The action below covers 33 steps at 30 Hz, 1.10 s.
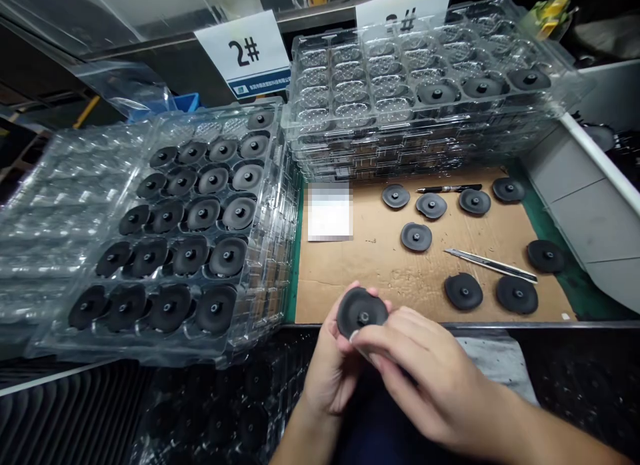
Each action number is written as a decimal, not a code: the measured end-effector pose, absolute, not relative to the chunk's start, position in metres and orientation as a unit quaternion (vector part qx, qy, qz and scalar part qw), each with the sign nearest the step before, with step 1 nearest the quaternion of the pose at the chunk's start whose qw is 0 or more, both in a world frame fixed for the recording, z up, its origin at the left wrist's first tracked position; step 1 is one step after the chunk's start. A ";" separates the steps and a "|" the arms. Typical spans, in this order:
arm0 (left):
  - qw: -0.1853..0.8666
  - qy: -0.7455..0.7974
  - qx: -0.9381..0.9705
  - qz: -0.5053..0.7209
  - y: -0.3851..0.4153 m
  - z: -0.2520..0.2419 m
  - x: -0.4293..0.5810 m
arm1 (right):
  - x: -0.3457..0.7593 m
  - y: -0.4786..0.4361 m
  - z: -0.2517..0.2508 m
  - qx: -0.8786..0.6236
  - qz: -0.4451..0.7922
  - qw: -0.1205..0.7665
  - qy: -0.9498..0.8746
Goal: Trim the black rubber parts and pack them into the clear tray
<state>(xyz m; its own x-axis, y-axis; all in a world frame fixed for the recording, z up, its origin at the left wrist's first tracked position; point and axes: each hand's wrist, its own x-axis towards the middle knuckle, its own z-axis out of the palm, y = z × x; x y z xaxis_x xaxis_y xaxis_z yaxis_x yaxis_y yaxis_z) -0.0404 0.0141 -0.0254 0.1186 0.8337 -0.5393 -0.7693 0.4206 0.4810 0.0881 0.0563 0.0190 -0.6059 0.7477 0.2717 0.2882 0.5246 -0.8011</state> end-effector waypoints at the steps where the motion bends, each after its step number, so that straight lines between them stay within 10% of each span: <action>1: 0.746 0.392 0.043 0.537 0.014 -0.025 -0.040 | 0.087 0.057 0.018 -0.316 0.370 0.293 -0.823; 19: 0.775 0.331 0.065 0.535 0.009 -0.017 -0.041 | 0.116 0.082 0.013 -0.260 0.289 0.344 -0.855; 28: 0.829 0.265 0.063 0.489 0.005 -0.015 -0.049 | 0.153 0.054 -0.044 -0.549 0.495 0.290 -0.608; 33: 0.818 0.285 0.060 0.496 0.007 -0.012 -0.043 | 0.150 0.052 -0.012 -0.567 0.383 0.319 -0.656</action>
<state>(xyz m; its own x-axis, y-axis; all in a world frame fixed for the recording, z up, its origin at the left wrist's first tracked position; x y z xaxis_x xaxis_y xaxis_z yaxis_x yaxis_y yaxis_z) -0.0429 0.0068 -0.0122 0.3458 0.8454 -0.4070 -0.7771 0.5011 0.3807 0.1499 0.0516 -0.0121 -0.1538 0.9880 -0.0158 0.4996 0.0639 -0.8639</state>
